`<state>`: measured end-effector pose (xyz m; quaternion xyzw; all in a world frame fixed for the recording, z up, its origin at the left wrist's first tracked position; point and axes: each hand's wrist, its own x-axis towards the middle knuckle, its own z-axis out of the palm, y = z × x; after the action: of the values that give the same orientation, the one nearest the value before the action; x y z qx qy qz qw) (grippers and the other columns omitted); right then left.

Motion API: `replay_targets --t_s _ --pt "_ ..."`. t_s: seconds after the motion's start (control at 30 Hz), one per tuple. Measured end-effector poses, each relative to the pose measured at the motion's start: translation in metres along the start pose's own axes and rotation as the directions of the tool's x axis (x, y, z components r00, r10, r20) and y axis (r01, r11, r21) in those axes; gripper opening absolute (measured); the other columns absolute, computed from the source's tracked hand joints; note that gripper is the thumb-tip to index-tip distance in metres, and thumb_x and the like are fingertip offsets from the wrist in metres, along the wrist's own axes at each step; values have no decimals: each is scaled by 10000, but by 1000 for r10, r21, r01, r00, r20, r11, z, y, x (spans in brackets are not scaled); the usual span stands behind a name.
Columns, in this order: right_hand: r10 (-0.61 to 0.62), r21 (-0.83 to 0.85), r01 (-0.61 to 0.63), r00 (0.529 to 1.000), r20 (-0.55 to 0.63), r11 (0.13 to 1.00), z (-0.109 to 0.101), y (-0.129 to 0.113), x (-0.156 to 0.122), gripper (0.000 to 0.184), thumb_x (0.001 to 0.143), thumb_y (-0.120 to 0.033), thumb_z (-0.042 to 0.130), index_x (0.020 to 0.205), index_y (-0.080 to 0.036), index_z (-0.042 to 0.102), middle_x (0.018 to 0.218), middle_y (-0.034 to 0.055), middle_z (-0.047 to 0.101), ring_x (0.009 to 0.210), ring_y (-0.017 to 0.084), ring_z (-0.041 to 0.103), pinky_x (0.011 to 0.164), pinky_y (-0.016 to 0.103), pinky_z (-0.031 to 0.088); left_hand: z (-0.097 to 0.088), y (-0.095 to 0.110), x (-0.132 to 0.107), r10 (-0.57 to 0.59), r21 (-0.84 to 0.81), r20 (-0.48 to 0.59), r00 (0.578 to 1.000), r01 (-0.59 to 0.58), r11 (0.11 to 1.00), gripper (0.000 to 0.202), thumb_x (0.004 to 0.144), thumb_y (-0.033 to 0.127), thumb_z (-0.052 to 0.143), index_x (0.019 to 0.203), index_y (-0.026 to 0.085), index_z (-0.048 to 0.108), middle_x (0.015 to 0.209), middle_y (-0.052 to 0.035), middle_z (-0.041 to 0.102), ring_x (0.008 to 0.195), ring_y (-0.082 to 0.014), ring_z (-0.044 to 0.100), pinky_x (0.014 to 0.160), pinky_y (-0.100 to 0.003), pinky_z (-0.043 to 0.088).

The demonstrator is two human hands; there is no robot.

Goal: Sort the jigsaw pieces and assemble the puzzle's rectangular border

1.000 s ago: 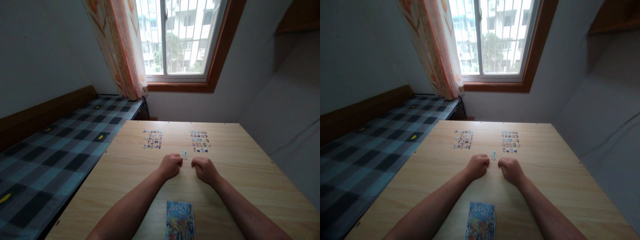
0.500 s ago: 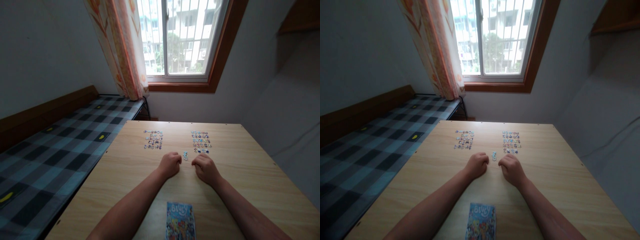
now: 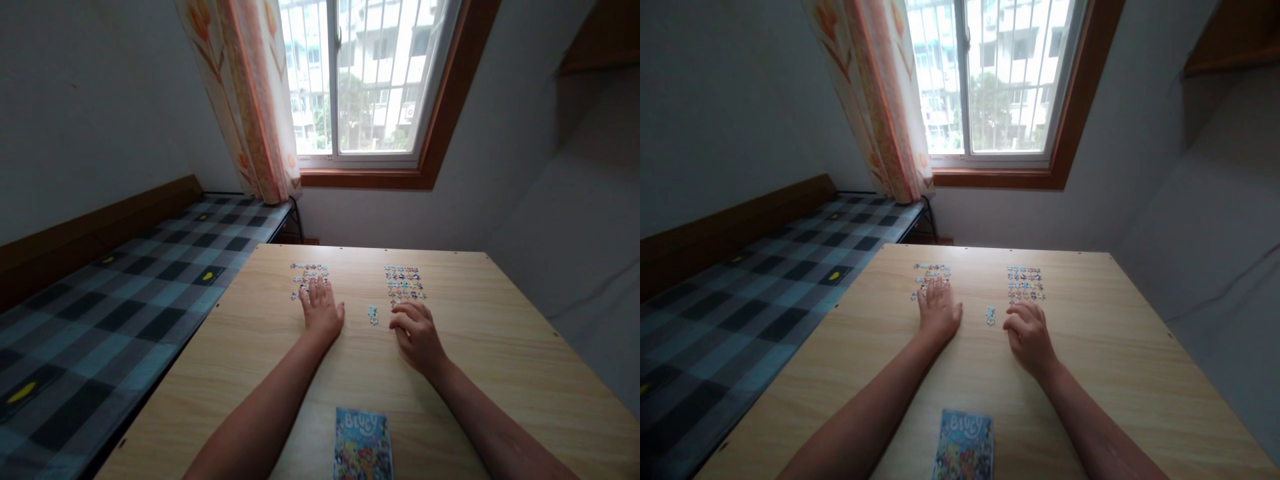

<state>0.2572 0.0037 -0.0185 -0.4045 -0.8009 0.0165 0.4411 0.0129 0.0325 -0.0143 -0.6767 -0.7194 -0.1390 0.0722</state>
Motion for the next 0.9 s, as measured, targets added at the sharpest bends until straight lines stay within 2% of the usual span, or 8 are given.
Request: replay_targets --t_s 0.17,0.4,0.7,0.9 --pt "-7 9 7 1000 12 1000 1 1 -1 239 852 -49 539 745 -240 635 1001 60 676 1102 271 556 1029 520 401 3 -3 3 -37 31 55 998 35 999 642 926 446 508 1479 119 497 1634 -200 279 1527 -378 156 1205 -654 68" --pt "-10 9 10 1000 27 1000 1 2 -1 239 861 -53 535 754 -237 643 1012 63 675 1115 270 562 1025 506 417 10 -5 5 -57 36 66 996 54 998 657 931 477 484 1485 124 496 1634 -199 276 1526 -385 160 1200 -660 67" --pt "-15 26 14 999 37 1000 3 3 -1 237 866 -40 522 761 -215 642 1034 75 663 1104 260 560 1021 490 428 4 -3 5 -64 60 135 989 57 997 673 947 502 449 1514 140 469 1651 -168 246 1531 -379 144 1198 -669 64" --pt "-8 23 7 999 48 1000 4 4 -2 238 865 -46 524 762 -220 650 1036 71 665 1113 260 558 1022 479 429 4 -3 3 -18 -4 82 996 19 1000 540 938 458 519 1435 254 580 1642 -150 286 1524 -389 169 1184 -690 59"
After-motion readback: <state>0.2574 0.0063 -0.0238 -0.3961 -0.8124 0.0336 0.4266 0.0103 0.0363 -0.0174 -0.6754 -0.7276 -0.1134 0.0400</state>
